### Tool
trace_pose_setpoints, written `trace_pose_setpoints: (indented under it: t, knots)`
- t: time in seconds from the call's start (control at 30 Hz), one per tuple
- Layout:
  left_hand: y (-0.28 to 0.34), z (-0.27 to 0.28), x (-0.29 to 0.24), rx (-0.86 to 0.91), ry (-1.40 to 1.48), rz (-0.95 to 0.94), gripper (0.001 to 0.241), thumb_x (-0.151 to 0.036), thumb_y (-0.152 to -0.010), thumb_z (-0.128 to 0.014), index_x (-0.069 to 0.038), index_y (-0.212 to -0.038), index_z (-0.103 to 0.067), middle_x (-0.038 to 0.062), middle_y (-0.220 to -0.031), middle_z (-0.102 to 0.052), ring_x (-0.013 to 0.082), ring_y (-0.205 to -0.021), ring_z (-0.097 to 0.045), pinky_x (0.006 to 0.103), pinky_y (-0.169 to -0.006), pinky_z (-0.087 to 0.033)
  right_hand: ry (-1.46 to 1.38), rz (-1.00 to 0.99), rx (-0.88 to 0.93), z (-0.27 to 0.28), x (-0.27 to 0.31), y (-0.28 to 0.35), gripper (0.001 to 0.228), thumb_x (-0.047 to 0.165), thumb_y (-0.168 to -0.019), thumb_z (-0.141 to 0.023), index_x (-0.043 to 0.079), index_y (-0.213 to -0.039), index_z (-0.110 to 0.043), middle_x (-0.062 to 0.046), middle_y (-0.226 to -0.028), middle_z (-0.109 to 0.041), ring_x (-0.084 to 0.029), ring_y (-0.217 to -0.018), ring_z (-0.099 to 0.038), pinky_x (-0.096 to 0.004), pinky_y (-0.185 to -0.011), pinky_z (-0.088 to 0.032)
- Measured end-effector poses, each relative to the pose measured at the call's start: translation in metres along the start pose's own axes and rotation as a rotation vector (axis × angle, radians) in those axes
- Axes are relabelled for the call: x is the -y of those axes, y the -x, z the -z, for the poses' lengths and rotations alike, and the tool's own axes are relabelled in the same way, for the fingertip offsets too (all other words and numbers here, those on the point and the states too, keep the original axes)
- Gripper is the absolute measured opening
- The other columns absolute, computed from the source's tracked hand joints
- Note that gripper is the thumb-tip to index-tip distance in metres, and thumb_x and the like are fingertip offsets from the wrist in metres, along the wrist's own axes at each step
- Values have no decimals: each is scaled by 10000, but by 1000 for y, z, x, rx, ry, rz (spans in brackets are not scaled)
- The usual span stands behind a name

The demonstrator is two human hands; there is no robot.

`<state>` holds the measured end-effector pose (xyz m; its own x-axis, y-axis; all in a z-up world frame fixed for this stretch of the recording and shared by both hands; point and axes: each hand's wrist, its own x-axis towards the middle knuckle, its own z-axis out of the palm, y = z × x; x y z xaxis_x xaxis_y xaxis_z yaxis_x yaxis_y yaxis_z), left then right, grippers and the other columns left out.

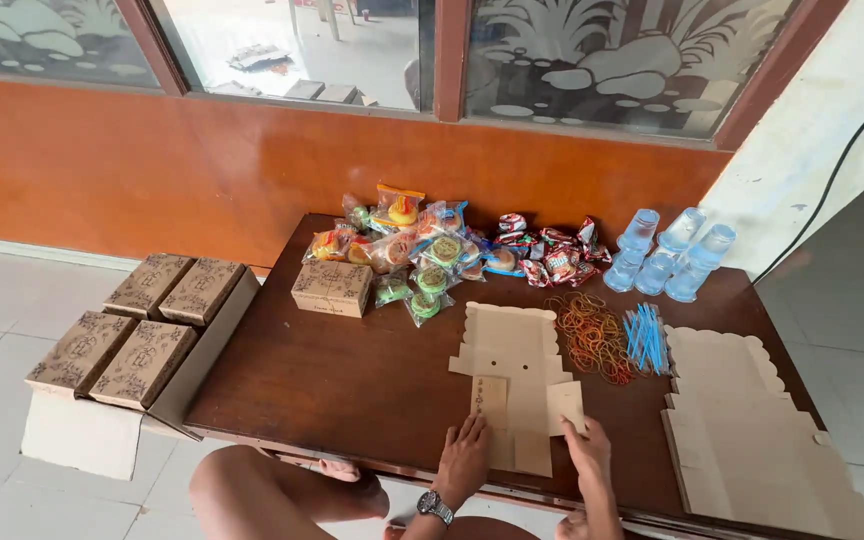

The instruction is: Assembling a cardboard snack box by folding a pre-cut template on a wooden table.

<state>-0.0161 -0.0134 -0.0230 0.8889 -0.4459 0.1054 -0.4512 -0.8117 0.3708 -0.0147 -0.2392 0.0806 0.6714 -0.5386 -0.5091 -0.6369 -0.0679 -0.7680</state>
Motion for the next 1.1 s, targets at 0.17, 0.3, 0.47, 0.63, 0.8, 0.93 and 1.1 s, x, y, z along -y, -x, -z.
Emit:
trace_pose_setpoints:
  t: [0.17,0.3,0.47,0.63,0.8,0.93,1.1]
  knots:
    - [-1,1,-1,41,35,39,677,36,-773,-663,-49,-1415,-465,108,-1597,-378,277,-1507,-281,562,-1105,-281,-64,221,169,-11,-8,4,516,321,-899,-647,88,-1356,-701,-113,-1308,-740,-224,-1191,-688,-354,-975,-503]
    - [0,-2,2,-23,24,4,647,62,-771,-613,-45,-1396,-483,150,-1561,-426,323,-1484,-326,589,-1077,-305,211,468,139,-30,-47,-33,361,335,-1029,-517,217,-1231,-792,35,-1253,-797,-154,-1128,-740,-305,-973,-540]
    - [0,-6,0,-29,5,11,660,39,-781,-631,-17,-1420,-474,136,-1566,-424,305,-1478,-334,574,-1064,-308,330,874,-37,-51,-87,-69,244,84,-919,-650,181,-1089,-795,-62,-1070,-720,-223,-963,-737,-331,-853,-588]
    - [0,5,-3,-29,21,1,571,61,-787,-581,-29,-1347,-519,150,-1527,-450,315,-1459,-357,567,-1043,-313,504,909,-204,-66,-91,-57,367,147,-901,-667,137,-1267,-683,-89,-1123,-624,-281,-1051,-642,-402,-837,-581]
    - [2,13,-7,8,40,8,585,107,-775,-609,-39,-1331,-504,155,-1542,-428,328,-1477,-323,616,-1067,-302,921,904,-424,-73,-86,-41,561,318,-911,-575,220,-1461,-523,-56,-1214,-552,-311,-1072,-568,-476,-827,-520]
    - [2,-11,5,-102,-127,-36,606,31,-781,-557,-40,-1383,-537,149,-1549,-485,288,-1439,-424,617,-1031,-369,1004,938,-462,-70,-87,-58,798,400,-803,-674,262,-1555,-446,-80,-1183,-538,-351,-1023,-596,-524,-783,-536]
    - [9,32,-14,-31,-77,10,493,15,-860,-592,-72,-1345,-598,147,-1492,-540,296,-1443,-431,488,-1057,-360,1093,627,20,-47,-27,-21,676,407,-980,-494,159,-1591,-348,-155,-1353,-511,-366,-1276,-579,-499,-938,-567]
